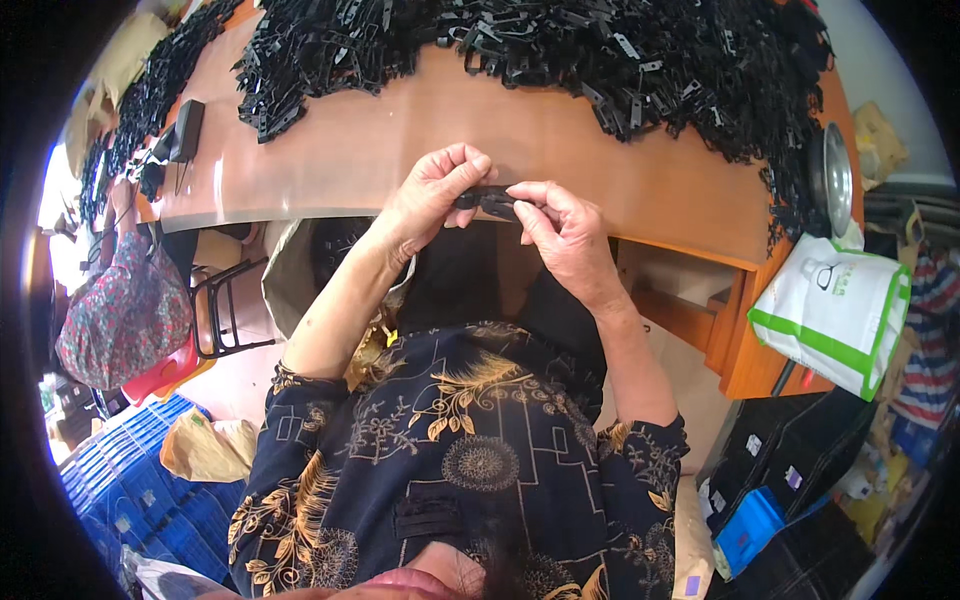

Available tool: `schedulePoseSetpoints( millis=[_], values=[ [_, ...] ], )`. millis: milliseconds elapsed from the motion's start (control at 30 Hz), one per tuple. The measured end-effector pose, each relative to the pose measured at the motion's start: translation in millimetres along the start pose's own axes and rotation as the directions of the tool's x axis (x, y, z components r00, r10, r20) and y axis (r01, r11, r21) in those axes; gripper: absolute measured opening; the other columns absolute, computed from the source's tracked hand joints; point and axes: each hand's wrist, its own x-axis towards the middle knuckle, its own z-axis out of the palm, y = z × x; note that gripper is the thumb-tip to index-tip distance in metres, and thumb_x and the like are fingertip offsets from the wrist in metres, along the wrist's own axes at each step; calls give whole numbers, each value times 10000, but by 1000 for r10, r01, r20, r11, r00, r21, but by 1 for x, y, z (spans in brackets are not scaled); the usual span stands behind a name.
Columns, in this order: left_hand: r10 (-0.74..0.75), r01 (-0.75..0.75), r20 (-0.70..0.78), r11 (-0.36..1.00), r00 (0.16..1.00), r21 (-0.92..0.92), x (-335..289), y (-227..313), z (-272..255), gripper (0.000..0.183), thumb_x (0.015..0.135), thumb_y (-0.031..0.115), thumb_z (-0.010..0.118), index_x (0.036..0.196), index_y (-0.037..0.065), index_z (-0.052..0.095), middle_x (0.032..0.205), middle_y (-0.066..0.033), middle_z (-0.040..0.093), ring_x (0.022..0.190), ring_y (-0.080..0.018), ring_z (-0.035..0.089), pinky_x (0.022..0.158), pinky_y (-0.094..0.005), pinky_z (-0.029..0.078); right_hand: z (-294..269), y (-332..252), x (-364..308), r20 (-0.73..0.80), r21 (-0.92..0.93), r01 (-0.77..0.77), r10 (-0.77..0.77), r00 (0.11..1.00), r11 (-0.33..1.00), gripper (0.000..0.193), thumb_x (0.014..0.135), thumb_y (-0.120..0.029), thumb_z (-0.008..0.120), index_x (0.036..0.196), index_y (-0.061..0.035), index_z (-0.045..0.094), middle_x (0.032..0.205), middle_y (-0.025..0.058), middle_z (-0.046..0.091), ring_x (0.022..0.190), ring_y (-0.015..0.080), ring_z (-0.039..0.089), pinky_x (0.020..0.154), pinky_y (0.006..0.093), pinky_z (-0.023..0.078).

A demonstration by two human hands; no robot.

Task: The person assembles plastic components by hand, picking up pieces from the table, snapping them together, and placing the assembled parts into a bag below the desk.

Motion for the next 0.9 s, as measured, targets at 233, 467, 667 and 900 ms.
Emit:
schedulePoseSetpoints(
  millis=[233,467,667,900],
  values=[
    [106,-78,-84,954,991,289,-2,-14,14,233,1023,271,532,915,69,573,741,7,576,452,-37,458,403,-190,335,8,1,-7,-59,-74,-16,12,998,997,136,920,-9,626,1047,13,669,833,38,667,636,74,599,576,220,502],
    [436,-283,-103,727,894,625,-18,-51,24,228,1010,220,528,964,-2,553,790,-127,629,681,-209,643,623,-346,510,12,18,-16,-65,-53,-45,41,997,998,146,950,-11,595,1082,7,656,788,-6,632,652,43,570,591,191,462],
    [315,-257,-69,867,947,428,-21,-55,25,483,919,145,695,1322,57,443,963,-25,586,911,-104,557,836,-262,460,4,16,-23,-17,-24,21,-21,1000,1000,153,964,20,544,1076,15,648,938,11,560,684,76,573,602,209,467],
    [209,-203,-24,967,978,156,-18,-52,35,526,912,115,696,1345,48,404,908,-54,608,821,-113,619,762,-264,533,-3,38,-22,62,596,-197,199,978,779,164,953,-55,615,1103,-9,568,835,42,599,613,59,535,515,198,439]
  ],
)
